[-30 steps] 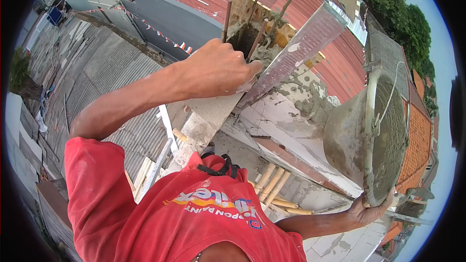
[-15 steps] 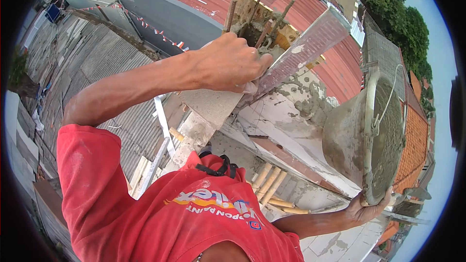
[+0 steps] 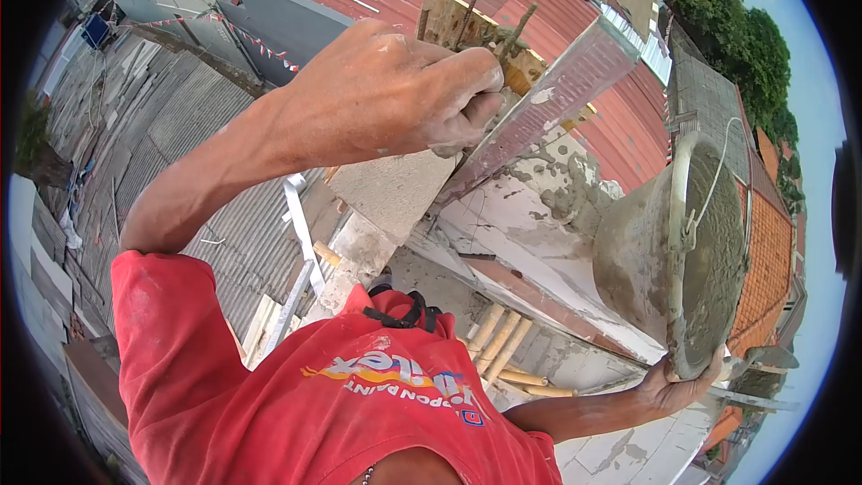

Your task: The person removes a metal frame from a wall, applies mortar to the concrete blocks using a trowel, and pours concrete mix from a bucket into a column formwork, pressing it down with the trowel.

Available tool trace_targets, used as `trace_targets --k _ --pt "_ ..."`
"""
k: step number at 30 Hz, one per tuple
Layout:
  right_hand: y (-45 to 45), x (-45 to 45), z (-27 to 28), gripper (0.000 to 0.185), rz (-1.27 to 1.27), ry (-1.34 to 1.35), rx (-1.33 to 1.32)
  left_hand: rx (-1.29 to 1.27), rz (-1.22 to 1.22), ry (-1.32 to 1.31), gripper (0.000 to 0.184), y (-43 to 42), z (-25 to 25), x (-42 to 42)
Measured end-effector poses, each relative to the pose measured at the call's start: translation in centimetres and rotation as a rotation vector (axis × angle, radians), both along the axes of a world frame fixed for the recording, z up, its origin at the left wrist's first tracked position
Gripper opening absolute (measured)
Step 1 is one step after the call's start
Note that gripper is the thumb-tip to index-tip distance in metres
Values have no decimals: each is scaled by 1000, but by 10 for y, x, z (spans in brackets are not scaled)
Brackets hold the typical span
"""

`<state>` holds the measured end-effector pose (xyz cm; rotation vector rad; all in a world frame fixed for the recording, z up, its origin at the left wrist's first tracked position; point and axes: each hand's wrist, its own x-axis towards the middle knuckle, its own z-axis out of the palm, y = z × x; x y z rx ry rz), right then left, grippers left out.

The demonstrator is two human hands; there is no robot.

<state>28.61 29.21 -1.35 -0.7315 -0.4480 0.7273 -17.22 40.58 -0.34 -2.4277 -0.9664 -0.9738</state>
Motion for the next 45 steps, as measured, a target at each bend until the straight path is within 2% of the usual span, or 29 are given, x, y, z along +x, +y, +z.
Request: trace_targets --k 1,2,5,6,9,10,13,14,17,20,23,28,31,34,37,40,42,43,44,45 --pt "-1 -1 0 37 -2 -1 -6 38 28 -16 23 0 4 -2" --pt "-2 0 -2 37 -1 1 -1 -39 92 -23 22 -3 11 -4" --pt "-1 7 -3 39 -16 -6 -1 80 53 -141 23 0 9 -1" --pt "-1 12 -6 43 -43 -11 -8 123 9 -226 29 -3 8 0" --pt "-1 11 -5 45 -80 -10 -33 20 25 -267 34 -22 -8 -5" --pt "-1 10 -5 45 -86 -7 -38 -169 67 -163 37 -33 -21 -5" --pt "-3 13 -10 31 9 -91 14 -391 244 127 43 -47 -52 -3" --pt "-2 11 -9 31 12 -86 13 -523 270 135 50 -51 -53 -3" --pt "1 3 -5 29 5 -81 15 -560 301 152 55 -47 -56 -4" --pt "0 5 -7 34 -27 -62 20 -383 272 -24 55 -42 -63 -4" --pt "-2 17 -11 45 -32 -11 1 -167 343 -43 54 -36 -52 6" --pt "-1 19 -9 44 -86 4 -28 -179 432 -77 50 -32 -56 4" --pt "-2 23 -8 43 37 76 37 -175 423 -135 47 -34 -53 -5" --pt "-1 25 -10 30 71 29 62 -219 410 -279 44 -38 -43 1" --pt "1 25 -2 23 -79 7 18 -258 298 -405 41 -50 -28 13" --pt "-15 33 9 26 -174 -5 66 -197 90 -532 30 -74 -30 33" --pt "-48 80 8 31 -93 8 186 -335 -214 -584 26 -97 -39 54" --pt "-72 99 7 34 -65 9 238 -423 -280 -624 32 -107 -45 73" --pt "-91 104 8 33 -182 -2 213 -548 -417 -552 36 -105 -49 88" --pt "-107 107 12 32 -296 -12 181 -603 -435 -545 39 -100 -51 115"
